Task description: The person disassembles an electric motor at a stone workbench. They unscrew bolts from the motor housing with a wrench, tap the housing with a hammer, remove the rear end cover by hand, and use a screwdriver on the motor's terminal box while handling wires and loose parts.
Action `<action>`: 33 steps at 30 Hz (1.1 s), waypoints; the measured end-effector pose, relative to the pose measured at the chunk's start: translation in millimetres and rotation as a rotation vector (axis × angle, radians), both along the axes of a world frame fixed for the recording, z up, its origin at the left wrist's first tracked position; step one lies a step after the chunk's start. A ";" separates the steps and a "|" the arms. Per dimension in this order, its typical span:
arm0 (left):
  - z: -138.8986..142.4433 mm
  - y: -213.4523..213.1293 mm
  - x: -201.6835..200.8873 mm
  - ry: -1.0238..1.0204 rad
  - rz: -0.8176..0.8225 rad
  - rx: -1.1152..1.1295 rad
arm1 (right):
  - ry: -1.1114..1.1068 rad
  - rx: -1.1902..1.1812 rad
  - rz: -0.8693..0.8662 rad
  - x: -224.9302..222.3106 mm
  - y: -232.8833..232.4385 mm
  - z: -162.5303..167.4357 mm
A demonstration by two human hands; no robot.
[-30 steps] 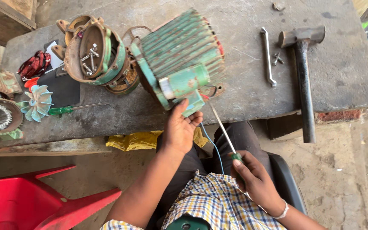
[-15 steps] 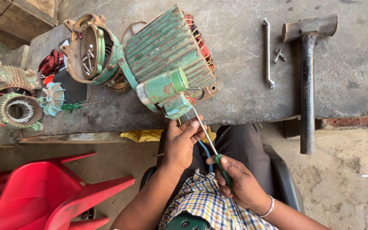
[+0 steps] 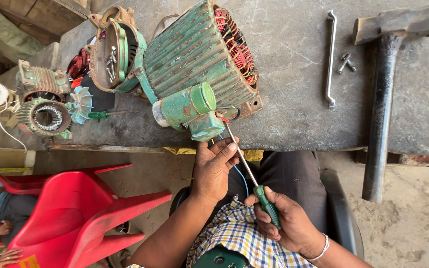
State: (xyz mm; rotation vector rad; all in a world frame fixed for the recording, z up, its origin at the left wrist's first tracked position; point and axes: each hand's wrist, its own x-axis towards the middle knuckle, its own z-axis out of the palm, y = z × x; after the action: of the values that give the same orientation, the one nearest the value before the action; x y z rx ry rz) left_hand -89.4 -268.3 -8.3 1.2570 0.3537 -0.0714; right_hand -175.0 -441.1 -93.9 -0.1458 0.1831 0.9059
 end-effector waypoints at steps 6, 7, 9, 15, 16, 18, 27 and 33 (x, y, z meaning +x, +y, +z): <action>-6.3 -4.6 6.1 0.001 0.004 0.019 | -0.039 -0.128 -0.060 3.6 -1.1 -2.4; -6.9 -4.5 6.7 -0.004 0.005 0.017 | -0.042 -0.156 -0.064 3.7 -0.4 -2.3; -7.3 -4.0 7.4 -0.004 0.005 0.016 | -0.049 -0.214 -0.073 3.8 1.4 -2.0; -5.6 -1.7 5.2 0.008 0.014 -0.001 | -0.040 -0.240 -0.074 1.0 5.9 -2.4; -5.2 -1.0 4.7 0.012 0.014 -0.002 | -0.047 -0.239 -0.079 0.2 6.4 -2.5; -4.2 0.7 3.9 0.010 0.006 -0.001 | -0.060 -0.237 -0.088 -1.2 7.4 -2.3; -0.1 5.5 2.4 0.001 -0.002 -0.038 | 0.015 -0.196 -0.075 -2.7 9.2 15.8; 3.1 20.4 -1.6 -0.006 -0.023 -0.134 | 0.047 -0.135 -0.089 -6.3 9.6 45.7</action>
State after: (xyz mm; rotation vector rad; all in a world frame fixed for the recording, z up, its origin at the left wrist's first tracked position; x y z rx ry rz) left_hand -90.9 -247.8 -5.2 1.1283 0.3240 -0.1093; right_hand -181.3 -431.6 -48.2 -0.2398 0.2921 0.8090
